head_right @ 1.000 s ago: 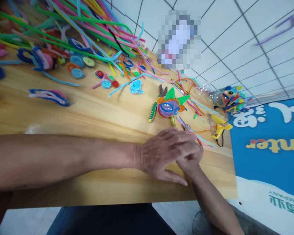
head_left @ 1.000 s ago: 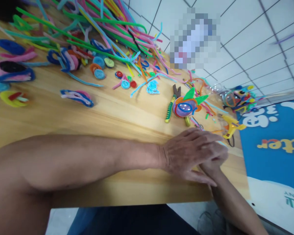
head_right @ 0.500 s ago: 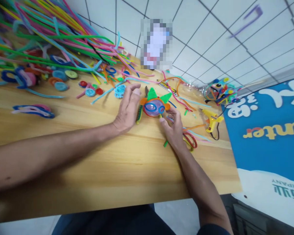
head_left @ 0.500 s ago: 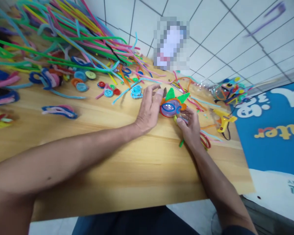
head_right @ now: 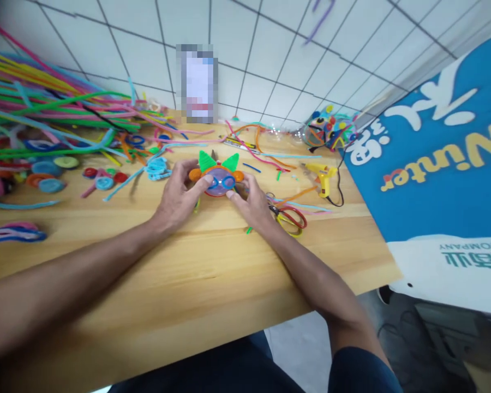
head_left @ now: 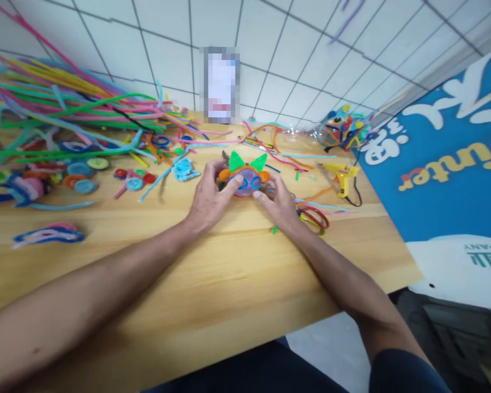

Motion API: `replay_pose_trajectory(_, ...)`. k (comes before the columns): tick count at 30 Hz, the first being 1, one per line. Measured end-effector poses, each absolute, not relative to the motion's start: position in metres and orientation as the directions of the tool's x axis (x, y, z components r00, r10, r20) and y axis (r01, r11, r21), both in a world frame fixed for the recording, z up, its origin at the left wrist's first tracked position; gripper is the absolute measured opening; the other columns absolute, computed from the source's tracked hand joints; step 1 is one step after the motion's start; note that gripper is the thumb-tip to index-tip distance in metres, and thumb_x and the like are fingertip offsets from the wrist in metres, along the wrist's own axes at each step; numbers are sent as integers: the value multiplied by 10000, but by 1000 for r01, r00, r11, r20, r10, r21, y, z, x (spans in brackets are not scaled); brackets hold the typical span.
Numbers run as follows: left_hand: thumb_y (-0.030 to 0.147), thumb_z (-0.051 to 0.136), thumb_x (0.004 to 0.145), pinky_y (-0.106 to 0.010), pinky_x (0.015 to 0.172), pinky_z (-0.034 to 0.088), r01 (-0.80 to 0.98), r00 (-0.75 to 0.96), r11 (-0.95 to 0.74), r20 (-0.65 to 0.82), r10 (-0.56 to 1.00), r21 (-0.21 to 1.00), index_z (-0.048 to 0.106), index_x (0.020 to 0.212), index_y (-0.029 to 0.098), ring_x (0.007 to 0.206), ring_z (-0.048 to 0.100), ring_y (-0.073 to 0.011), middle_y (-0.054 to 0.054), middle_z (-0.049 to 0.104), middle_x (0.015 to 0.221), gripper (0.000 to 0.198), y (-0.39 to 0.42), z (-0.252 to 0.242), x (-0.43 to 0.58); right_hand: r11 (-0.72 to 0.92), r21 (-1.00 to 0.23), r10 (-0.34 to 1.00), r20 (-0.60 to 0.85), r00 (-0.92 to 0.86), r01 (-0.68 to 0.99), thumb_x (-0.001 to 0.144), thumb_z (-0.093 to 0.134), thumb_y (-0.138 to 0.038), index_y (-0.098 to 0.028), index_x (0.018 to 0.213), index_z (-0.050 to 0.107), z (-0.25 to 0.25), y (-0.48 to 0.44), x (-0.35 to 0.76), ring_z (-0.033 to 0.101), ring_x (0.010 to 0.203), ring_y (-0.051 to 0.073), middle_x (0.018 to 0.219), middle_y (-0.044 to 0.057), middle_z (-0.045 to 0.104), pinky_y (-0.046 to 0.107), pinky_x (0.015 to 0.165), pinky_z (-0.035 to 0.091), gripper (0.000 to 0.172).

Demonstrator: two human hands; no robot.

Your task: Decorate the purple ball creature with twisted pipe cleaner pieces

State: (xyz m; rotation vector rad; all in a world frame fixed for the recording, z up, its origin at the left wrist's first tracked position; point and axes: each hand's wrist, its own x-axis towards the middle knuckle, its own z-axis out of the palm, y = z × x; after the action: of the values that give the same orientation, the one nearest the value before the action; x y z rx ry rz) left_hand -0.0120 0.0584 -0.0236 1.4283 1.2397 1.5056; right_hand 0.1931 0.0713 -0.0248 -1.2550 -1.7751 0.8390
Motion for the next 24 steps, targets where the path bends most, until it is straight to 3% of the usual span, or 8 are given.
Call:
replay_pose_trajectory(6,528,738,919,-419,1018,577,158,-176,-220,246,953,963,598,1270,211,1119,702,-249,-81,720,1236,493,60,-25,-14,287,-855,955,223,-194,432,899,714,-452,-278,1357,548,-24,74,192,699,1275,268,1353,65,737,480,1110,568,517)
replay_pose_trajectory(11,566,710,940,-429,1045,555,155,-191,-209,237,953,966,598,1288,201,1116,694,-247,-84,719,1234,516,62,-27,-15,306,-835,952,256,-170,457,900,720,-458,-272,1407,525,-22,72,193,656,1346,269,1425,88,697,488,1157,526,574)
replay_pose_trajectory(14,574,714,932,-433,1059,540,111,-164,-234,250,954,966,581,1299,191,1158,684,-257,-99,707,1267,547,61,-26,-14,307,-842,951,259,-168,443,893,722,-431,-262,1395,528,-20,70,191,668,1326,272,1395,93,715,497,1156,523,564)
replay_pose_trajectory(19,574,764,874,-406,935,563,160,-151,-173,198,969,972,585,1300,183,1004,705,-245,-89,729,1167,606,59,-21,-13,285,-881,954,225,-197,377,886,715,-423,-266,1330,550,-20,69,187,701,1264,260,1336,79,747,474,1115,549,498)
replay_pose_trajectory(24,576,734,888,-396,935,556,144,-167,-157,181,969,977,588,1281,186,995,698,-238,-78,732,1144,573,59,-18,-11,291,-879,953,230,-200,376,884,690,-427,-253,1333,538,-20,69,186,703,1257,265,1327,96,746,483,1119,535,505)
